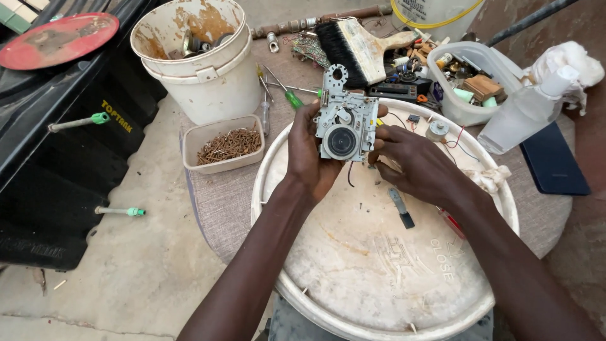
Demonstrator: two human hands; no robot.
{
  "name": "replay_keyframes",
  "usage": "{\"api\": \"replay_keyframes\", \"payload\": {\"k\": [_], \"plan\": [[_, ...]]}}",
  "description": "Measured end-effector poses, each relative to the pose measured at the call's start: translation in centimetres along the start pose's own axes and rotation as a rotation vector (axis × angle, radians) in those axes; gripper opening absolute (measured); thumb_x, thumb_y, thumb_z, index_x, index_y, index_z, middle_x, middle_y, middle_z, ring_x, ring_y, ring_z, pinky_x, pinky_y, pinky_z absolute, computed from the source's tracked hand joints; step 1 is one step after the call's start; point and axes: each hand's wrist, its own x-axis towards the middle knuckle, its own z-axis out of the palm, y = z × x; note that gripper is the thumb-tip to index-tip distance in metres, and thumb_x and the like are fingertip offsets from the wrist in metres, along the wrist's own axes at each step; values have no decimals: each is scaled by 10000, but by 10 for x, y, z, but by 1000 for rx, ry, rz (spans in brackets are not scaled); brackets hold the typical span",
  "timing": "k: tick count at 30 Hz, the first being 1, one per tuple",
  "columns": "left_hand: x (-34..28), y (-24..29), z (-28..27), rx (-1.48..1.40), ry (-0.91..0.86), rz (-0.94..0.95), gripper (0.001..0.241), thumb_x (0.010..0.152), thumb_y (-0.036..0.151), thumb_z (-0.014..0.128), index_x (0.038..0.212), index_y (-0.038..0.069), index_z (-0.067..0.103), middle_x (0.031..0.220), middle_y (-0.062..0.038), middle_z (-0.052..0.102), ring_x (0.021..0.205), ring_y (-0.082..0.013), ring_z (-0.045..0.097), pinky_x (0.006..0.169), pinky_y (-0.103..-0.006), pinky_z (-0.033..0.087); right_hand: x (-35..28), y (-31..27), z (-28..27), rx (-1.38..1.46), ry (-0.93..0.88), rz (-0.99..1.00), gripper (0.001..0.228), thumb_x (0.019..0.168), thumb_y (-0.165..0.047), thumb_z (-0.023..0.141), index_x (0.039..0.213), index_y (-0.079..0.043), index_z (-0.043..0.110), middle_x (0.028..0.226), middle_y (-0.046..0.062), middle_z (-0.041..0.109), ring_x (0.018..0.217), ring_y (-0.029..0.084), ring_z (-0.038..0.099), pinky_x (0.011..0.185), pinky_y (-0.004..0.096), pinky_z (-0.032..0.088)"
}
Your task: Reassembling a small mechanical unit by carefully fitting gears, levers, and springs into a chassis using a screwdriver and a metal probe.
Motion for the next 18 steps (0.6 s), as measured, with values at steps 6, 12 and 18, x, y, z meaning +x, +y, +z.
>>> {"api": "replay_keyframes", "payload": {"k": [6,12,18], "plan": [[-4,0,6,-29,14,-18,579,979,399,384,1263,-62,589,1245,-316,629,996,-381,669,787,-489,564,-2,-7,-6,45,63,23,198,858,-1,556,1037,-68,610,1125,85,617,953,276,627,692,387,464],[-6,0,5,16,-11,13,531,995,411,391,1218,-4,635,1184,-290,670,1019,-368,677,863,-444,532,-1,-9,-8,15,121,104,116,970,-108,563,859,-99,529,728,28,550,621,188,481,556,359,329],[8,-20,-23,-168,176,14,371,917,393,642,1087,68,701,1015,-161,735,918,-333,722,823,-539,606,-1,-12,-14,128,258,203,33,925,-69,663,906,-55,639,728,74,652,625,217,622,547,320,473]]}}
